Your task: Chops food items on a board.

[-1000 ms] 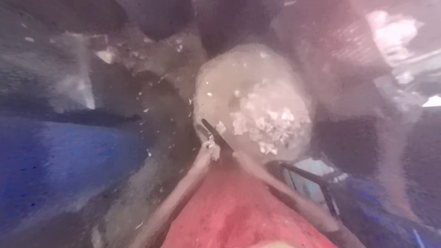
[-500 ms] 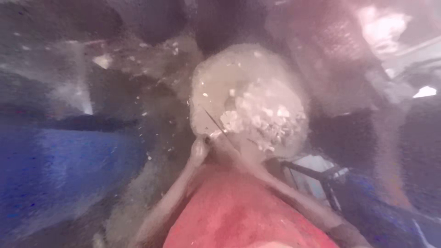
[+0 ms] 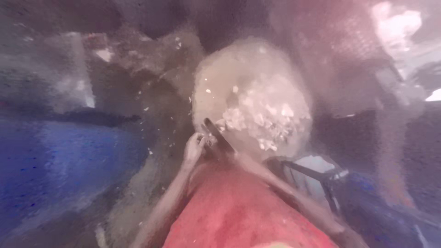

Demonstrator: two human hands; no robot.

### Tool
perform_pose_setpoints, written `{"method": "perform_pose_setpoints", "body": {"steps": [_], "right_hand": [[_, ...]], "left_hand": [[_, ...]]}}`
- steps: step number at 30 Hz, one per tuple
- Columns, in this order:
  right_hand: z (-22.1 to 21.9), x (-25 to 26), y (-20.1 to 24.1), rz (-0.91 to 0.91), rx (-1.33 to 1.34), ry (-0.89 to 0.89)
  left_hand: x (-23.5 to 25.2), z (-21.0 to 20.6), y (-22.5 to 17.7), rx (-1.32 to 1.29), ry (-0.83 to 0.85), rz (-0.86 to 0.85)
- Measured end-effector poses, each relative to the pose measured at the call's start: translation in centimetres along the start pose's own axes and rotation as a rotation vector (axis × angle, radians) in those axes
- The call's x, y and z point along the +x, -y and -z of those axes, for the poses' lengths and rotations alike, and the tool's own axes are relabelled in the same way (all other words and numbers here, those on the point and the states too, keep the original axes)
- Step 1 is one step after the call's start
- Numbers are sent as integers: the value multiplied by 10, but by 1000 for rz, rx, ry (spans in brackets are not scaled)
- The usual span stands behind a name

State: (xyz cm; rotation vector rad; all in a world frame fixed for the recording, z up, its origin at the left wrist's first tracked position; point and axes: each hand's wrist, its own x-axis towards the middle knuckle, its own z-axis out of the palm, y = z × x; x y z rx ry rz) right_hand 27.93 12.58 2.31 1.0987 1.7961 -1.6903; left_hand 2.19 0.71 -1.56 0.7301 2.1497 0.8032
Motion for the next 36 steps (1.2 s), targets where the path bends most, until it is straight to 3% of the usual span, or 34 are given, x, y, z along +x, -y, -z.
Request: {"method": "perform_pose_setpoints", "body": {"steps": [2,4,6,9,11,13,18,22,26,28,31,36], "right_hand": [[7,-27,-25,23,117,37],[22,-51,-49,64,45,-39],[26,-76,-63,43,2,-133],[32,-87,-82,-158,-65,-198],[35,-88,-88,-244,-111,-201],[35,-89,-79,-256,-190,-217],[25,-69,-48,-83,-188,-305],[28,-52,46,77,-145,-342],[17,-44,119,260,69,-377],[5,-18,112,168,59,-311],[5,28,65,-7,-124,-121],[-2,2,54,-29,-160,-171]], "left_hand": [[1,2,-7,14,37,14],[10,-1,-23,28,71,-7],[12,-9,-32,103,130,-141],[22,-30,-40,268,202,-344],[27,-28,-55,236,289,-252],[36,-11,-70,182,333,-123],[49,16,-52,0,127,-43],[39,15,-22,177,247,-1],[22,28,-1,-48,114,14],[18,36,11,-90,76,42],[14,47,19,-69,93,107],[-15,61,14,-191,138,48]]}}
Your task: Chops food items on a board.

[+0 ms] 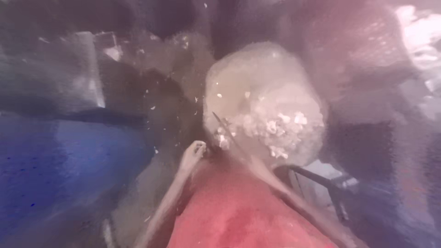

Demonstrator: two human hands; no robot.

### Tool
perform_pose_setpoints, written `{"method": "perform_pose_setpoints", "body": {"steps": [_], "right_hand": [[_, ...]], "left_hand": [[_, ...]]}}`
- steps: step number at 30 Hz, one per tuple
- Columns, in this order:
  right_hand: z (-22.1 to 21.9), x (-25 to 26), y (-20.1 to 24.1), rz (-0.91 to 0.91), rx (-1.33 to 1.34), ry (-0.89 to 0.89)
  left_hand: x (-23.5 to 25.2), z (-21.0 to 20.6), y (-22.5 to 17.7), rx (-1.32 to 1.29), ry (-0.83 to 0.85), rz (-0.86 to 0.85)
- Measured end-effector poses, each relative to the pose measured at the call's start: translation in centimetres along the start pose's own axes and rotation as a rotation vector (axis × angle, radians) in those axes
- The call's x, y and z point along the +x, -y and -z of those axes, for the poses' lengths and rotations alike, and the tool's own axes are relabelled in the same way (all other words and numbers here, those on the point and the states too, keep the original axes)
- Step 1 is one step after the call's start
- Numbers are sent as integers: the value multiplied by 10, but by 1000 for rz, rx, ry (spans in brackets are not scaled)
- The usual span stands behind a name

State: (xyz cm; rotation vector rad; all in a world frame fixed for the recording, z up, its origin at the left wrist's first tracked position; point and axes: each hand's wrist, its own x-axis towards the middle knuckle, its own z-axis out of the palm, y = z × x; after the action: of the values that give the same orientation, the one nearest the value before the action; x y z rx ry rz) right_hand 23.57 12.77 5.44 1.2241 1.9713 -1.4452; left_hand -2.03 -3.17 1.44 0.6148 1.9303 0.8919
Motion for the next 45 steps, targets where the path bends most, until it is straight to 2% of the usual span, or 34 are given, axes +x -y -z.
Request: {"method": "perform_pose_setpoints", "body": {"steps": [2,4,6,7,9,12,16,18,21,23,24,26,28,29,30,32,34,36,39,41,43,45], "right_hand": [[-6,-4,-1,59,51,17],[-12,6,-8,91,97,144],[-21,19,-13,25,123,275],[-26,24,-19,-1,140,280],[-26,25,-32,-58,213,228],[-6,8,-49,-156,340,77],[59,-4,-91,-120,352,-225],[89,-10,-107,-80,375,-313],[120,-24,-117,-80,473,-319],[127,-35,-121,-21,604,-311],[125,-39,-126,12,688,-326],[122,-47,-139,53,863,-310],[117,-44,-159,58,1045,-273],[114,-40,-170,58,1141,-257],[113,-38,-178,52,1227,-227],[124,-41,-184,23,1338,-207],[138,-54,-188,38,1244,-288],[150,-71,-196,-21,942,-488],[179,-76,-216,-96,636,-677],[187,-76,-221,-183,547,-783],[185,-77,-224,-252,535,-806],[172,-72,-237,-302,557,-793]], "left_hand": [[-16,-6,-10,-67,79,-81],[-26,-18,-17,-87,216,-109],[-29,-36,-14,-30,335,-129],[-27,-46,-9,29,367,-157],[-17,-70,-7,177,390,-214],[11,-112,-28,269,463,-303],[73,-181,-90,376,546,-559],[91,-209,-130,418,608,-576],[106,-232,-176,409,697,-527],[116,-221,-190,326,715,-564],[121,-212,-189,233,663,-587],[130,-193,-184,84,376,-535],[154,-179,-175,107,36,-432],[172,-177,-163,165,-79,-424],[194,-178,-150,228,-149,-445],[230,-195,-146,268,-172,-513],[239,-220,-178,310,-110,-520],[231,-244,-215,400,-61,-540],[232,-274,-256,354,97,-564],[233,-281,-267,356,186,-533],[232,-270,-268,414,275,-504],[216,-247,-255,449,254,-598]]}}
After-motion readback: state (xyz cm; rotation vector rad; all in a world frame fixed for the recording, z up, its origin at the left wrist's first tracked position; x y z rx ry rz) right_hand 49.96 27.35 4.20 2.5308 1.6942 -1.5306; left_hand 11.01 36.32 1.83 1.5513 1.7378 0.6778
